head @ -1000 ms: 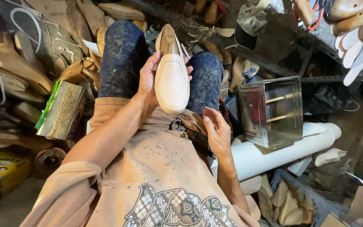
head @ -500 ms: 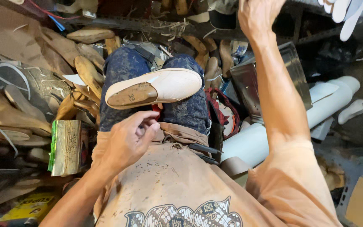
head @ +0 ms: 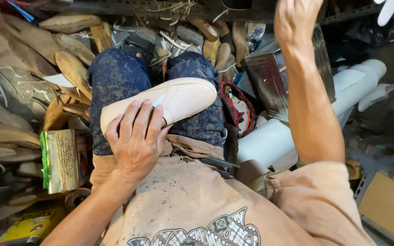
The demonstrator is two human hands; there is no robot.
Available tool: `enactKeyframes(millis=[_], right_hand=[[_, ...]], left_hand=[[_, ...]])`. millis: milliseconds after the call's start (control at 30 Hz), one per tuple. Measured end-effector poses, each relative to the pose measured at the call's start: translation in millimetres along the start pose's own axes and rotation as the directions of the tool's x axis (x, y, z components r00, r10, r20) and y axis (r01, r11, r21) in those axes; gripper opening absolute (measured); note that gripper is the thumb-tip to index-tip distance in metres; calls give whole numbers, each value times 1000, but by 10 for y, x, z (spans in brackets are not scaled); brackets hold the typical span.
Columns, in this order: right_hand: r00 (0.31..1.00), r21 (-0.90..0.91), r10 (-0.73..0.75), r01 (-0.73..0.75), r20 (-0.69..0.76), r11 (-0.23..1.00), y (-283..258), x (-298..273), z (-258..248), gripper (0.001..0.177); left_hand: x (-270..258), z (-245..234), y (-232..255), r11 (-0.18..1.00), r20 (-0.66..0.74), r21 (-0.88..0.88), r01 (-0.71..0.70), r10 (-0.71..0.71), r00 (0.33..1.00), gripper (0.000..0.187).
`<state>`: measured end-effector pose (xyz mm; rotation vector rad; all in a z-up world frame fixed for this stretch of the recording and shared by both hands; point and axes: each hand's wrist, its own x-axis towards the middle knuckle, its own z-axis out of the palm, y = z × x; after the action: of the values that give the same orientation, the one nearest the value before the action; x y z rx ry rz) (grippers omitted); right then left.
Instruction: The person uses a curved metal tool to scrape and smooth the edges of a light-colored shoe held on their lap. They repeatedly scrape the sole and upper edges, occasionally rotating the shoe to access different areas.
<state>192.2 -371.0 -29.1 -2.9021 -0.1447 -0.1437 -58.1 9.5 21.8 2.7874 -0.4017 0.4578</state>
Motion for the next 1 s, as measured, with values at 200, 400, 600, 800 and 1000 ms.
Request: enactKeyframes(millis=[200, 400, 600, 800, 1000], right_hand=[[932, 511, -208, 29, 297, 859, -1470, -947, -1366, 10], [780, 241, -324, 227, 535, 944, -1544, -1021, -1148, 23], [852, 263, -378, 296, 362, 918, -1524, -1015, -1080, 22], [961, 327, -105, 17, 256, 945, -1375, -1203, -1190, 17], [958, 384, -110, 0, 264, 923, -1264, -1388, -1140, 15]], left_hand=[[-61, 16, 32, 997, 12, 69, -31, 30, 999, 31], [-8, 7, 56, 998, 49, 44, -44, 42, 998, 33], [13, -26, 26, 996, 2, 72, -44, 44, 999, 29], [37, -62, 17, 998, 43, 51, -33, 30, 999, 36], [72, -38, -4, 998, 73, 59, -33, 28, 997, 47]])
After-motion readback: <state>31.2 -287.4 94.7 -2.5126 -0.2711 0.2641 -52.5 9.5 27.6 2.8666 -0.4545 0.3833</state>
